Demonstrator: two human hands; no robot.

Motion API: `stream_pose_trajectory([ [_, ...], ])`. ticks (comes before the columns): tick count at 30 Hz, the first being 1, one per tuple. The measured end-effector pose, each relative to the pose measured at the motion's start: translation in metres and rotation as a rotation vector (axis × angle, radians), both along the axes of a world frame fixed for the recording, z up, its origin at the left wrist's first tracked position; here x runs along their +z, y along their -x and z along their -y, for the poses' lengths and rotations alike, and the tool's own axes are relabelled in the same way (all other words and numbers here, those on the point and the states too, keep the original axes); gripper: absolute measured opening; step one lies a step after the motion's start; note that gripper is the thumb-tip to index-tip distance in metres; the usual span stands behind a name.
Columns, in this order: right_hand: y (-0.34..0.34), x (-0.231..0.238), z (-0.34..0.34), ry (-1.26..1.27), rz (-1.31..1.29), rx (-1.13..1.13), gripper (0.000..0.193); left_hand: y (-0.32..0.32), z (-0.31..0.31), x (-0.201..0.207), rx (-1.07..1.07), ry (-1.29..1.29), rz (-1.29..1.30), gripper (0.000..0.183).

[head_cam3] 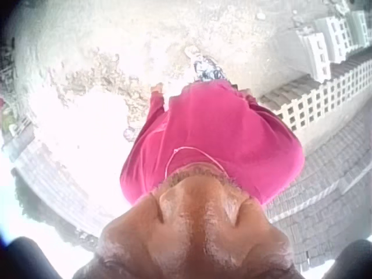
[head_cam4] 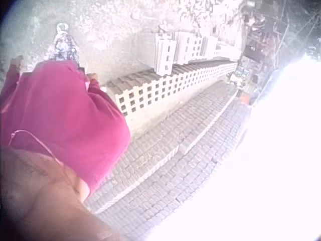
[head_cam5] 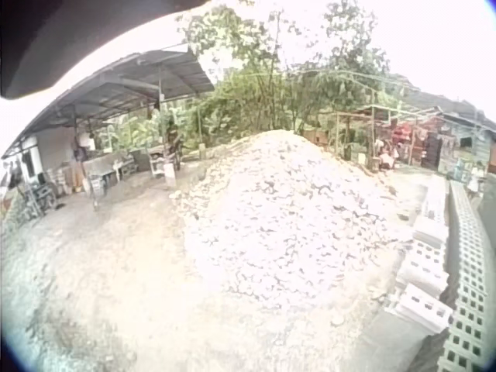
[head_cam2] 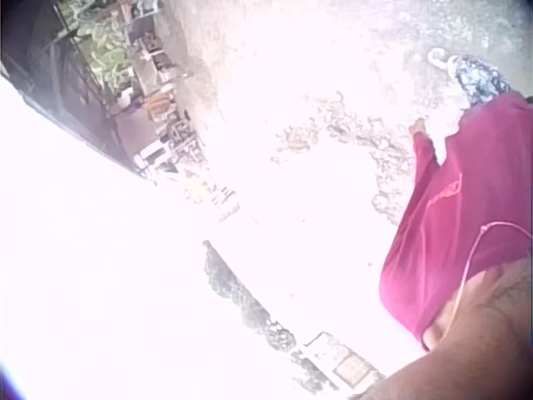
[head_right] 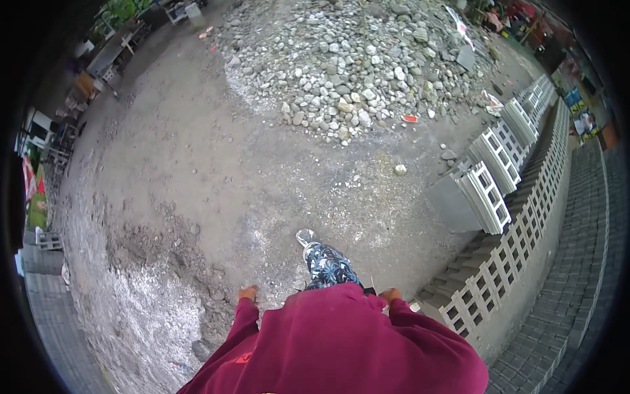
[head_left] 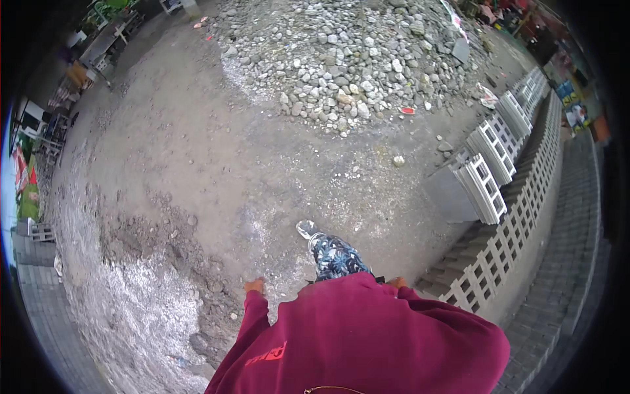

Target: The person carries a concrete block and places it on a stack, then uses a shovel to repeatedly move aggregate from a pile into a metal hopper.

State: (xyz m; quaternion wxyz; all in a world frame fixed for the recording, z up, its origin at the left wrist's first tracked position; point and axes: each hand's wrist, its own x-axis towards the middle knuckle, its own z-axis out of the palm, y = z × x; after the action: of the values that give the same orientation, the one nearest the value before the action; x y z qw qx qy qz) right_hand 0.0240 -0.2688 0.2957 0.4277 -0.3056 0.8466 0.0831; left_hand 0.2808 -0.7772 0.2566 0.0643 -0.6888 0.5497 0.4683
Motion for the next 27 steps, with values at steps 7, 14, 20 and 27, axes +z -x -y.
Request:
stream_pose_trajectory([
  [7, 0.211, 0.01, 0.243, 0.051, 0.401, -1.06, 0.028, 0.021, 0.106, 0.082, 0.284, -0.075, -0.088, 0.019],
  [14, 0.476, 0.008, 0.661, 0.472, -0.156, -0.321, 0.021, 0.054, 0.194, 0.044, 0.724, -0.187, -0.18, 0.017],
  [20, 0.422, 0.079, 0.943, 0.736, 0.392, -0.394, 0.035, 0.051, 0.297, 0.019, -0.095, -0.303, 0.391, 0.026],
  [27, 0.508, 0.046, 1.001, 0.243, 0.513, -0.778, 0.026, 0.239, 0.69, 0.047, -0.401, 0.075, 0.282, 0.02],
])
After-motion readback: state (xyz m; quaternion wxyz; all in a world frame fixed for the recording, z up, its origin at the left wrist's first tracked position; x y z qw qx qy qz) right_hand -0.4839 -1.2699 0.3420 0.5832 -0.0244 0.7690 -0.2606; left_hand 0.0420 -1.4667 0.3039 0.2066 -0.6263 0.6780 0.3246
